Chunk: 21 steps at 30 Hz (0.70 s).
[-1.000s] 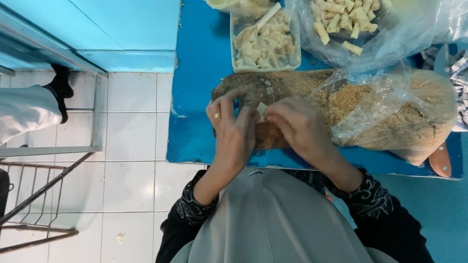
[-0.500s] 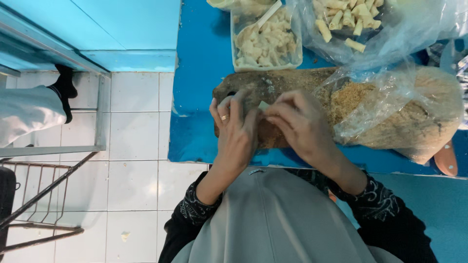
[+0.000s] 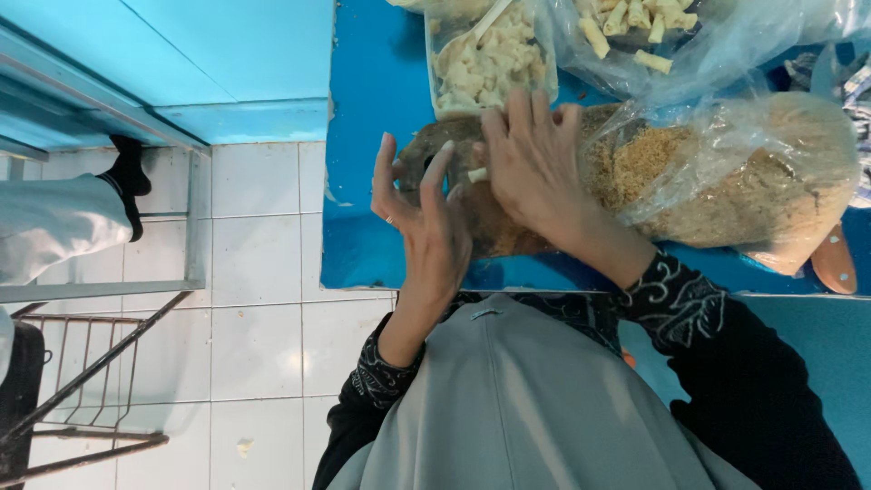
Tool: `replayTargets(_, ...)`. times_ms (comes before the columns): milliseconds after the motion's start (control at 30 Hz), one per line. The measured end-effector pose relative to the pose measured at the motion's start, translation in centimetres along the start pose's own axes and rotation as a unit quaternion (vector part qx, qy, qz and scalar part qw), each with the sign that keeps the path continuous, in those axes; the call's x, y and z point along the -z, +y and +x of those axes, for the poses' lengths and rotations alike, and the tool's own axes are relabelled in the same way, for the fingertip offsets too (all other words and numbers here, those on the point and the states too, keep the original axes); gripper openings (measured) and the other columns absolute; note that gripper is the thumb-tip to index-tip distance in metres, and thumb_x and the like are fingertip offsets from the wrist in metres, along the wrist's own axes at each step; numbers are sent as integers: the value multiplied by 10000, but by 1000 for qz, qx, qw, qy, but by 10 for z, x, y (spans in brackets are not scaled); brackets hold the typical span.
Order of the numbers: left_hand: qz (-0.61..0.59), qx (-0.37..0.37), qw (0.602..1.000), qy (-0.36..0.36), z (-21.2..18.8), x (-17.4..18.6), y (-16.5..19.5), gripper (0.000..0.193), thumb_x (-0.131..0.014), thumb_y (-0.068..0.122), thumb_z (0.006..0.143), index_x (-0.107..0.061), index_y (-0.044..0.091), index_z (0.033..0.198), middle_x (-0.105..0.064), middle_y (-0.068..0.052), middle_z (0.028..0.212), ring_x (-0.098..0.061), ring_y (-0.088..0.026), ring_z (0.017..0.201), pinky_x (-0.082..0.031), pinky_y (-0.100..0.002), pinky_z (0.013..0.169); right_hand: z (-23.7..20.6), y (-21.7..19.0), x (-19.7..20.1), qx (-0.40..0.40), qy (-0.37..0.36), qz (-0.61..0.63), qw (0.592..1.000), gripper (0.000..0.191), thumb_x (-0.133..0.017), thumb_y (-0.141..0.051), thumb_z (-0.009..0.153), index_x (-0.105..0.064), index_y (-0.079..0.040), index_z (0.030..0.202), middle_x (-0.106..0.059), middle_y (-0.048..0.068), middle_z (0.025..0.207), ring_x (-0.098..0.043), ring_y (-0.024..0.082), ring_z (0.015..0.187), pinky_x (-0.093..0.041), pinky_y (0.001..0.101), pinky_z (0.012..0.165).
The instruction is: The person sits at a blue table and shapes dough pieces by hand. They fold triangular dough sheets on a wooden board, roll small dough cylinders between their fingers, and place the finished pieces into a plastic bag with other completed pieces.
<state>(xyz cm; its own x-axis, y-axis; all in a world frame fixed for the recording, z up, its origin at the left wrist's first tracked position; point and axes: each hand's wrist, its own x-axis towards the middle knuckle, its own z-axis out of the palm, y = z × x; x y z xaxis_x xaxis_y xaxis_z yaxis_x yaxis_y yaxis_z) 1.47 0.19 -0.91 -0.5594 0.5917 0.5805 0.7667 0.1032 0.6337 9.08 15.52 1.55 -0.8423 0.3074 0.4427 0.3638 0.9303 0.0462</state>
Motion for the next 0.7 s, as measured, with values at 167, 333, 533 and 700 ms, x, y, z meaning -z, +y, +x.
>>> replayTargets(167,11,-7,999,43,3,-2,-8,546,-683,-104,996,-534,142,1461,-125,-231,1693,-273,-420,1502,-331,-481,1249,14,33,28,-18,-79,72,994,352,-566,-447,1076,-625,-100,1084,-467,144,1042,-469,316,970,-333,486,797)
replayTargets(333,-28,38,998,37,2,-5,-8,462,-672,-90,986,-622,155,1373,-178,-218,1691,-339,-412,1445,-396,-450,1185,-2,28,33,102,-78,89,988,324,-723,-409,957,-645,-124,1092,-517,107,1135,-510,301,1117,-400,467,880)
replayTargets(533,-21,18,999,41,5,-1,-8,409,-683,-57,979,-646,134,1339,-234,-230,1653,-362,-424,1415,-383,-498,1165,-22,16,52,2,-157,312,937,216,-736,-280,968,-656,-111,1077,-676,66,959,-680,240,931,-517,418,784)
replayTargets(700,-25,-7,999,41,8,0,-6,345,-701,-23,983,-649,119,1293,-257,-227,1632,-343,-458,1454,-360,-510,1189,-6,56,85,-101,-256,390,879,254,-736,-350,907,-698,-106,968,-754,53,843,-768,148,796,-604,356,684)
